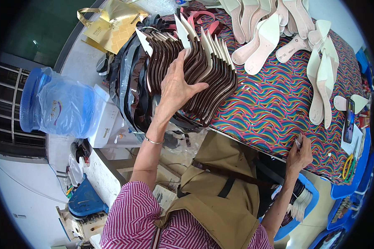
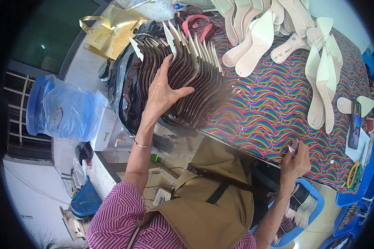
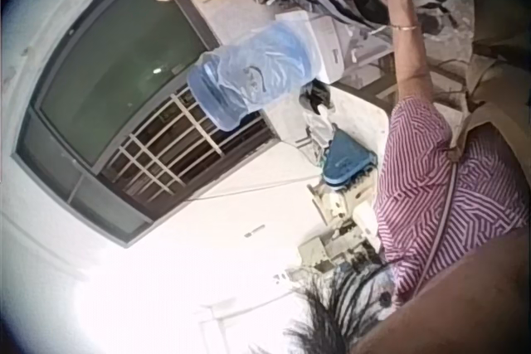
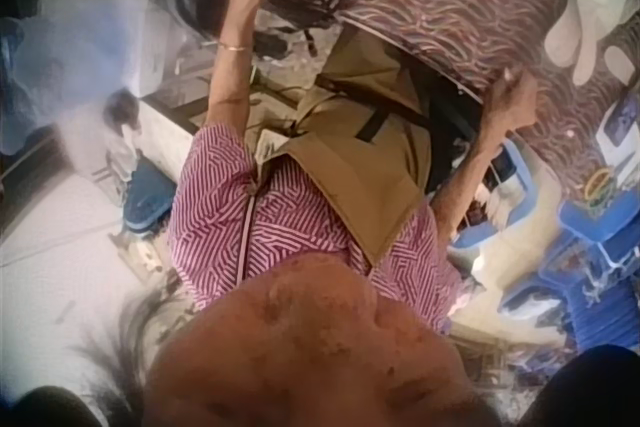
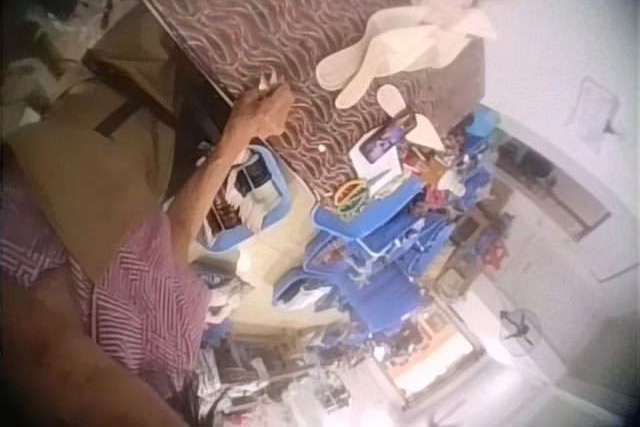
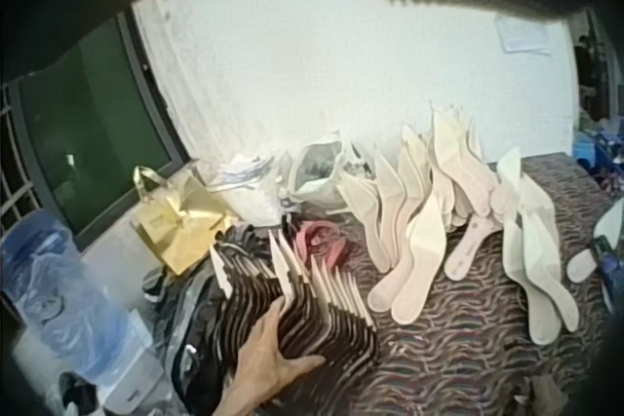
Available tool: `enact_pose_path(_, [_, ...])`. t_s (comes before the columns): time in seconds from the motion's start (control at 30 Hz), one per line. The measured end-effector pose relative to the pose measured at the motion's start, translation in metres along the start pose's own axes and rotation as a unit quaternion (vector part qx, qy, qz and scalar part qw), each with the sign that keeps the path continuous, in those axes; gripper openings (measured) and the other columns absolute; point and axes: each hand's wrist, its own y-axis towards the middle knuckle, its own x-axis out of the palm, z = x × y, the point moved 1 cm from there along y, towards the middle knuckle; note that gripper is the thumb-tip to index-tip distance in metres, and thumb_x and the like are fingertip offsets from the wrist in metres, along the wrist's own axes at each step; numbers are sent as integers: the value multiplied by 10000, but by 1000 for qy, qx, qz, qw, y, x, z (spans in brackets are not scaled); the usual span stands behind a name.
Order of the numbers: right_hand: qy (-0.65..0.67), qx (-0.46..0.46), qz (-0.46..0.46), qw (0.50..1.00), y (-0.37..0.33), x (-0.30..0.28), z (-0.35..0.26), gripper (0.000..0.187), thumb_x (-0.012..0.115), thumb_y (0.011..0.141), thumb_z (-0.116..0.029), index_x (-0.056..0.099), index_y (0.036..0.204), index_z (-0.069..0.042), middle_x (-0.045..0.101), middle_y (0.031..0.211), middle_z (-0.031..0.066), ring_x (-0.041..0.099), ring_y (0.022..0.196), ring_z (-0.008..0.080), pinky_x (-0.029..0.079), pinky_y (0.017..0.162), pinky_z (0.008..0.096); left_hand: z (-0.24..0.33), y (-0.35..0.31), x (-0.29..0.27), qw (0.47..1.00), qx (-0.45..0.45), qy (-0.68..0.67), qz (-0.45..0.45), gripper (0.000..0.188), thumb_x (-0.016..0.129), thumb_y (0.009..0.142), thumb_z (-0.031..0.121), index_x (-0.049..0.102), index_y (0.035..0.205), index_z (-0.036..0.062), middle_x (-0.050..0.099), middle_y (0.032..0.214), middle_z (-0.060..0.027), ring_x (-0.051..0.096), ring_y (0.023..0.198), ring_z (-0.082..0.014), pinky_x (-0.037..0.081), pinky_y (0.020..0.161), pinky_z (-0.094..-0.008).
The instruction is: The recorder assembles components of women's shoes, including applying trim and organizing insoles.
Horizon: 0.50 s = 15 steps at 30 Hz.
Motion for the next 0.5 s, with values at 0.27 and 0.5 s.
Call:
enact_pose_path(0.27, [8,-3,13,1000,0,3,1,74,657,893,-49,624,956,-26,584,741,128,572,588,238,465,541,312,8,-4,2,996,8,91,13,1091,897,610,314,293,1483,65,432,1402,-254,423,1306,-399,352,1079,-469])
enact_pose_path(0.5, [-4,0,-6,1000,-4,4,6,167,676,825,-19,632,986,-18,639,809,136,636,667,292,499,572,362,15,-6,8,992,1,123,17,1141,906,579,366,281,1492,91,422,1417,-213,413,1301,-382,349,1045,-505])
